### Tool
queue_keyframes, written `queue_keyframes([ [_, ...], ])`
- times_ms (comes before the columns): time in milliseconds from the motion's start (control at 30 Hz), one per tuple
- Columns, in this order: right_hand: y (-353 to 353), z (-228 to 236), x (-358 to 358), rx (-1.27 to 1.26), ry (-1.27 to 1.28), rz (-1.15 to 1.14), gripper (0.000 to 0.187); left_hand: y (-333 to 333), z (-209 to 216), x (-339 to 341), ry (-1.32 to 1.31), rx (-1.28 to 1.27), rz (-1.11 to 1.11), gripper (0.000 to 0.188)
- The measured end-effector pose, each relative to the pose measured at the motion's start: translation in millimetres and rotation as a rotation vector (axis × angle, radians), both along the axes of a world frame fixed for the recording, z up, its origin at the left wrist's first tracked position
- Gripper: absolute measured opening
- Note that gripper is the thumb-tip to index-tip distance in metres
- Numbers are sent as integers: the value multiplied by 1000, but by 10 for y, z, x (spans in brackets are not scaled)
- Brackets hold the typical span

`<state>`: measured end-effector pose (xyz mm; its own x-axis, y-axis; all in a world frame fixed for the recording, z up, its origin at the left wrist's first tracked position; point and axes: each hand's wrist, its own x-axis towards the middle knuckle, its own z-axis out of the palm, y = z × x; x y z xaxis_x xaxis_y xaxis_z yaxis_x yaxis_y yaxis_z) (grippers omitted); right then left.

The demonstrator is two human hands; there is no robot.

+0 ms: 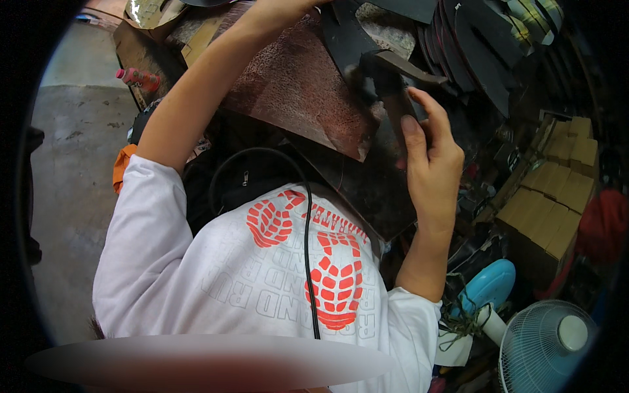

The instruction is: The person repeatedly strikes a black shoe sole or upper piece with a hammer on a workbench, adjusting its position between strikes. The person handles the piece by hand and uses a hammer to shape or flatten it.

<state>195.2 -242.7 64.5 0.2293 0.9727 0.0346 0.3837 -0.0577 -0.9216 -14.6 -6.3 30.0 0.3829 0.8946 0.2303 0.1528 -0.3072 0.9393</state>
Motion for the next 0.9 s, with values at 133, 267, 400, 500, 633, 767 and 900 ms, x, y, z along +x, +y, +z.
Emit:
queue_keyframes([
  [133,19,61,73,96,-276,-7,38,226,-47,-24,9,-117,-14,11],
  [267,74,-6,48,14,-367,-15,42,295,-59,-21,-4,-200,-56,9],
  [400,47,-66,24,52,-418,24,44,270,-85,-49,19,-33,-25,8],
  [500,10,-80,29,80,-460,26,45,245,-115,-50,-70,-112,-142,10],
  [633,27,-101,12,120,-500,21,45,190,-82,-30,67,-117,-100,14],
  [767,48,-120,-41,-6,-499,-27,46,20,82,16,118,645,273,16],
  [900,27,-132,-63,-6,-524,-36,46,-322,174,39,-87,123,40,15],
])
